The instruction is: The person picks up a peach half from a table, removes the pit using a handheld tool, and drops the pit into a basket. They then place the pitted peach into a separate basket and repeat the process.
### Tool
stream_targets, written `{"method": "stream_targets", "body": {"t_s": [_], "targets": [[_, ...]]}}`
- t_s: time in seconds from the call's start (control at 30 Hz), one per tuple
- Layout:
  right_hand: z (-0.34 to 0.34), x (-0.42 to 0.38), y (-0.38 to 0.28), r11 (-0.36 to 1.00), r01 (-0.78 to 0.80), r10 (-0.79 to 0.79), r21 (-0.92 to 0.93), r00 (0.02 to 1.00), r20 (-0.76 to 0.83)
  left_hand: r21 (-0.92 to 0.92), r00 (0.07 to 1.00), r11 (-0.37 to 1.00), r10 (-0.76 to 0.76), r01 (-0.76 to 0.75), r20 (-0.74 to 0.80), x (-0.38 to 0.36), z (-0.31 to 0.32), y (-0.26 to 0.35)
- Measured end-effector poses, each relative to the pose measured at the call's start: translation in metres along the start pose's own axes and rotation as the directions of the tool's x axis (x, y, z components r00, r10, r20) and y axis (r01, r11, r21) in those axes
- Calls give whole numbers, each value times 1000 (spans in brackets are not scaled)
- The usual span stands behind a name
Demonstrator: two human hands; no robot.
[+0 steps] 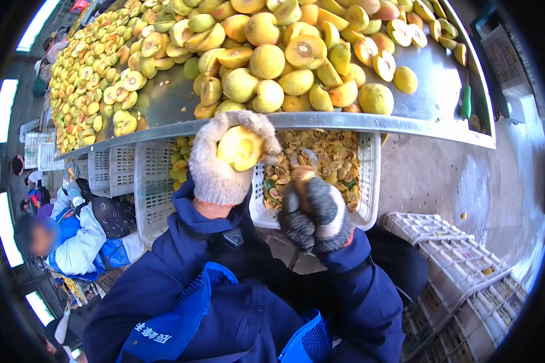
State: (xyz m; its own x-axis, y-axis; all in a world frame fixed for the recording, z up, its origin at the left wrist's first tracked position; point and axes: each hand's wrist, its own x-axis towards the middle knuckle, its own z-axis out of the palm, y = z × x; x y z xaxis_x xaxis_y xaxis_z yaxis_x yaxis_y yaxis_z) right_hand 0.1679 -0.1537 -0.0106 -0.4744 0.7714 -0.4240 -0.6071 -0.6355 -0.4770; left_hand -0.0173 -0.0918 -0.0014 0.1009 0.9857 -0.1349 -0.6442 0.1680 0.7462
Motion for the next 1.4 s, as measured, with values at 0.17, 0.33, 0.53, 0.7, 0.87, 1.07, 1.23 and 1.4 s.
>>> {"method": "stream_targets", "body": {"t_s": [0.17, 0.33, 0.53, 0.7, 0.87, 1.07, 1.23, 1.4], "targets": [[-21, 4, 4, 949, 73, -25, 307, 987, -159, 690, 963, 671, 188, -271, 195, -29, -43, 79], [-12, 3, -5, 961, 116, -64, 249, 976, -208, 962, 973, -142, -42, -232, 228, -46, -102, 149], [-3, 11, 4, 993, 72, -46, 95, 967, -250, 946, 936, -275, 252, -175, 246, 50, -75, 107], [13, 11, -2, 976, 146, -181, -161, 957, -228, 966, 992, -247, 87, -69, 93, 93, -61, 86], [15, 17, -7, 966, 123, -170, -228, 966, -197, 993, 994, -106, 92, -47, 57, 69, -47, 88], [26, 21, -15, 767, 215, -335, -604, 938, -92, 940, 953, 174, 129, -293, 274, 25, -8, 74], [24, 19, -22, 617, 236, -431, -751, 900, -72, 827, 911, 422, -8, -371, 413, 14, 30, 38], [9, 7, -29, 731, 64, -315, -680, 915, -251, 792, 891, 468, -24, -392, 454, 16, 37, 17]]}}
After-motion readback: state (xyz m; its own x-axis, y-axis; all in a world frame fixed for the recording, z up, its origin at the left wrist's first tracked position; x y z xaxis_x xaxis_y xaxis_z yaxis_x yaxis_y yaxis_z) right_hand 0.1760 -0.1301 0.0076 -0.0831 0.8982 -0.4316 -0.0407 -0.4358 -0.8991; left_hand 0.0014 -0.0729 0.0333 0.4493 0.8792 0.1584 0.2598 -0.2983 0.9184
